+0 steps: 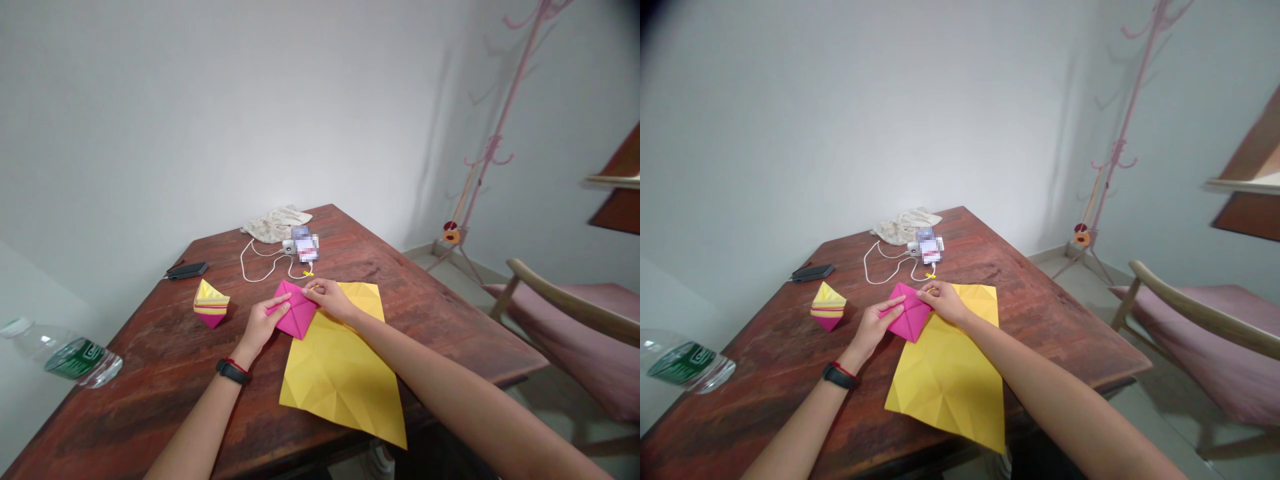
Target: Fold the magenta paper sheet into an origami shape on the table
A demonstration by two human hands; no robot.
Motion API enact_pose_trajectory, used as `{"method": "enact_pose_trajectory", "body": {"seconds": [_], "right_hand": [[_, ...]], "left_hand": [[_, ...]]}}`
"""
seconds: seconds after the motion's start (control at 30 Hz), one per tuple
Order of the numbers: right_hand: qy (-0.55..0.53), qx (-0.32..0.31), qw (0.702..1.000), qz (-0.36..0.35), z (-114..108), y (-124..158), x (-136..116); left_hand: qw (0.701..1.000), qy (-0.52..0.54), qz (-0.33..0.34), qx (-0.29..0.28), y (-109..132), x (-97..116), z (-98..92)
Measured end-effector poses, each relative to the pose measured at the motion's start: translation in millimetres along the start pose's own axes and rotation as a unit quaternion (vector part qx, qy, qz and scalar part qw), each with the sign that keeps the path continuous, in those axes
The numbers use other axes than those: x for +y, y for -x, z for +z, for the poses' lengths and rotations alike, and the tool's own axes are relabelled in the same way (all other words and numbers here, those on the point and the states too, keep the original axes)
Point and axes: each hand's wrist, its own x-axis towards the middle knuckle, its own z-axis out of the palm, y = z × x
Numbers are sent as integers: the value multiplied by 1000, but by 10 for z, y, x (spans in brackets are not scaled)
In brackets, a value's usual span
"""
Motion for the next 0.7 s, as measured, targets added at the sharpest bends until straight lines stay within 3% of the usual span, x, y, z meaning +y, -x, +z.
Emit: {"method": "enact_pose_trajectory", "body": {"seconds": [0.1, 0.47, 0.57, 0.7], "right_hand": [[1, -14, 1000, 19, 3, -6, 27], [116, -61, 991, -23, 11, 29, 1], [114, -64, 991, -28, 15, 38, -10], [106, -59, 992, -21, 20, 59, -39]], "left_hand": [[1000, -20, 4, 14, -13, -5, -7], [996, -61, 68, 22, -12, 19, 1], [997, -19, 65, 37, -5, 19, 17], [997, 72, 7, -25, 16, 76, 40]]}}
